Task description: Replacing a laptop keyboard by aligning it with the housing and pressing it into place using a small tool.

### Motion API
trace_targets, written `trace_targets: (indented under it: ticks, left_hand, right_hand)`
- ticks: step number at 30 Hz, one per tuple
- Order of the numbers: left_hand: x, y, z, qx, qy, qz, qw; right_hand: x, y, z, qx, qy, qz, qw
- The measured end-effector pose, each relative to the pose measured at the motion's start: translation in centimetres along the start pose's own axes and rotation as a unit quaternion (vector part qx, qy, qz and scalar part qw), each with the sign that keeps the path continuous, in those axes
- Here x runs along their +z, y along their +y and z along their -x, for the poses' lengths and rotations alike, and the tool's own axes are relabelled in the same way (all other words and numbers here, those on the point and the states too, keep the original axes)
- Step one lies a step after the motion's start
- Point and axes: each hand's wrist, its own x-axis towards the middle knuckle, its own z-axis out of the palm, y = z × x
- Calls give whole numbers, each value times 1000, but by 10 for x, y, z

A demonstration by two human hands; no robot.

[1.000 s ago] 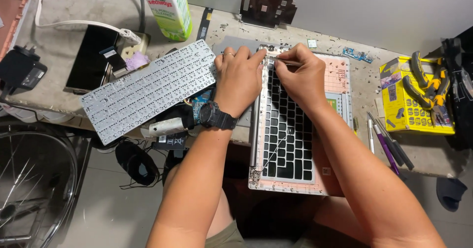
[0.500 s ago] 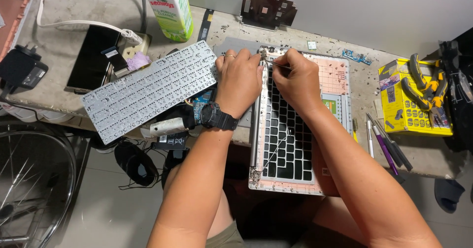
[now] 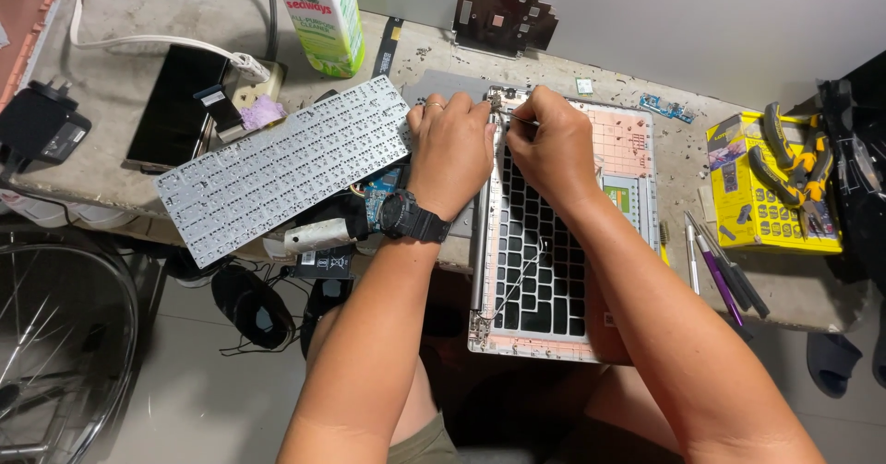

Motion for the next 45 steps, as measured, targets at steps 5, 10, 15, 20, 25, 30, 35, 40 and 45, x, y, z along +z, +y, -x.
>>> trace_targets:
  ticks: [5,10,15,20,25,30,35,40,45]
  left_hand:
    - [-1,1,0,0,-4,7,1000]
    - [-1,0,0,3,-1,5,1000]
    - [0,-2,1,18,10,-1,1000]
    - [4,-3,0,19,3,-4,1000]
    - [6,-5,2,6,-3,-11,1000]
    - [10,-7,2,5,-2,-9,1000]
    - [5,-3,2,4,-4,-8,1000]
    - [7,-3,3,1,2,-11,1000]
    - [10,-3,4,-2,17,-21,1000]
  right_hand:
    - [-1,-1,0,7,-4,-12,1000]
    - [4,-3,-1,17,8,-1,1000]
    - [-1,-5,-1,56,-4,-30,998]
    - [0,-4,-4,83,-3,-35,996]
    - [-2,-4,-3,96,-17,-49,994]
    - [-7,-10,0,75,-38,-36,996]
    - [1,0,-3,71,-27,-16,997]
    - [-2,-13,-2,24,-39,12,999]
    - [11,-6,-4,-38,-43,106,993]
